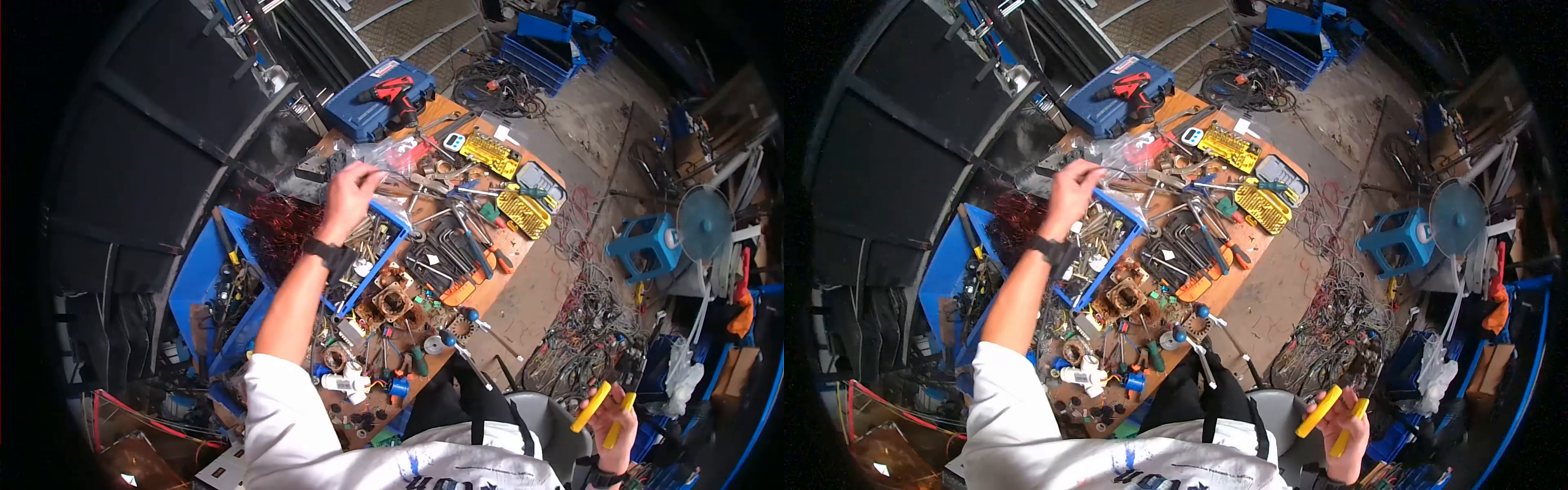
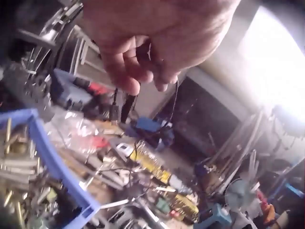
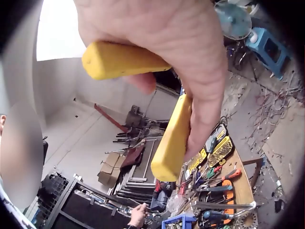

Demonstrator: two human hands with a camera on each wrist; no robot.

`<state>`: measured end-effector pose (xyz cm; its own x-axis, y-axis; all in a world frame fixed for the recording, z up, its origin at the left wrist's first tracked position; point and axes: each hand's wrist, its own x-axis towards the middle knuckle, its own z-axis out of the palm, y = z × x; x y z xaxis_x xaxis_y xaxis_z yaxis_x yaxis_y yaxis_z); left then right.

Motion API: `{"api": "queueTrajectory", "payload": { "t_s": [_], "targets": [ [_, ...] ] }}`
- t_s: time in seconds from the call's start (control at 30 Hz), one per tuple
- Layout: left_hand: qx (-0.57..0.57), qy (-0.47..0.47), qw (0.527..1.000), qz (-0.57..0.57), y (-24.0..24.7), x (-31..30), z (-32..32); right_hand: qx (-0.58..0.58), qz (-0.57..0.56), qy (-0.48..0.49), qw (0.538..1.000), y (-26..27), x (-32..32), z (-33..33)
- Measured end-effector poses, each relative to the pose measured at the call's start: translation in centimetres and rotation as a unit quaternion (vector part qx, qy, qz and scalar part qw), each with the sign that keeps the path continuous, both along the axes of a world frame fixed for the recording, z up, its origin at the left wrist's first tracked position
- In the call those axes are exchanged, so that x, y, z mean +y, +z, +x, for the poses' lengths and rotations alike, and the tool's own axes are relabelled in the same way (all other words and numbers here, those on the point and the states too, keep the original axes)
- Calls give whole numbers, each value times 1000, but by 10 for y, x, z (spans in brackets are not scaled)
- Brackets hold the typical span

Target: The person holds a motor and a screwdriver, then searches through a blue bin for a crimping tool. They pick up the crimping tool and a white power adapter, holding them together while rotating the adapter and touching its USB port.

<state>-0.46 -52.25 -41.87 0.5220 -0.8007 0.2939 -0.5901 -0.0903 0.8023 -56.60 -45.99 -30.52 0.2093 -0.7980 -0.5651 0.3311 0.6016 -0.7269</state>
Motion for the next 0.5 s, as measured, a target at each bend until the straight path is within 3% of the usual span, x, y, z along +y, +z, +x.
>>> {"api": "queueTrajectory", "payload": {
  "t_s": [0.1,0.27,0.5],
  "targets": [
    [74,2,991,-109,53,16,7,-5,-15,41,999,1,-5,5],
    [153,52,975,-151,156,61,12,-58,-29,69,996,-4,-11,5],
    [55,96,960,-256,283,141,-4,-135,-51,109,983,-2,-23,10]
  ]
}}
